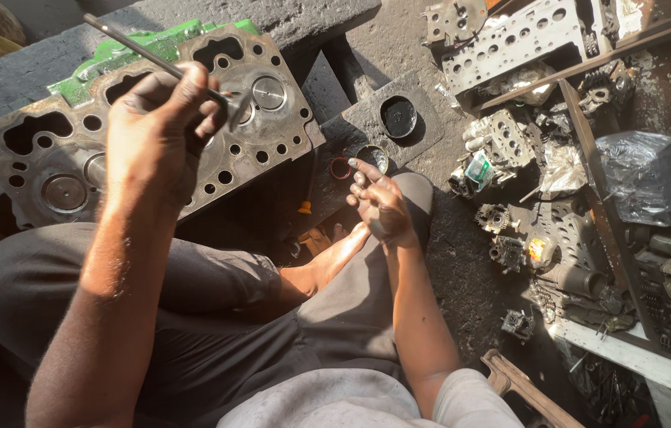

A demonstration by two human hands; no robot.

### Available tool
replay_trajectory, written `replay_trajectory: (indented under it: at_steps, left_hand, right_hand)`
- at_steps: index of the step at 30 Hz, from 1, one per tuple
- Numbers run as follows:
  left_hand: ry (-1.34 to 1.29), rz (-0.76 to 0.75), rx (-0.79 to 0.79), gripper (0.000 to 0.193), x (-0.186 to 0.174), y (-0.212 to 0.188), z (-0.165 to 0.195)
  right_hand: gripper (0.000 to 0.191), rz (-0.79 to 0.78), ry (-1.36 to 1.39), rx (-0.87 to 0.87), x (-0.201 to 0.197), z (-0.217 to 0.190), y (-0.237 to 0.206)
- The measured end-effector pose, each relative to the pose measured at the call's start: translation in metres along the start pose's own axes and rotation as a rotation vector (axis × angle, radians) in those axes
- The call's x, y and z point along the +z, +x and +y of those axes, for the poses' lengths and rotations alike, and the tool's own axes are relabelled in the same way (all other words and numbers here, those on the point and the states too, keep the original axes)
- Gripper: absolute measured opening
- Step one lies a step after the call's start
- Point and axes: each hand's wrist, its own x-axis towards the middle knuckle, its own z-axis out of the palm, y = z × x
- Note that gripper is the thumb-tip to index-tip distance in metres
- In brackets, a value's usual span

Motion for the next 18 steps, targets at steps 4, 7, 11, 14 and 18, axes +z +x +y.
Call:
replay_trajectory:
  at_steps: [4,7,11,14,18]
  left_hand:
    - [0.178,-0.169,0.096,0.025,0.015,-0.015,-0.005]
    - [0.509,-0.318,0.244,0.025,0.021,-0.031,-0.007]
    - [0.538,-0.485,0.310,0.029,0.025,-0.050,-0.006]
    - [0.519,-0.506,0.236,0.030,0.026,-0.061,-0.004]
    - [0.427,-0.547,0.280,0.021,0.029,-0.072,-0.004]
  right_hand:
    - [0.094,-0.294,0.453,-0.084,0.047,-0.005,-0.027]
    - [0.100,-0.510,0.383,-0.158,0.083,-0.015,-0.050]
    - [0.108,-0.552,-0.031,-0.330,0.116,-0.016,-0.065]
    - [0.113,-0.458,-0.238,-0.375,0.128,-0.011,-0.064]
    - [0.102,-0.546,-0.479,-0.614,0.135,-0.002,-0.058]
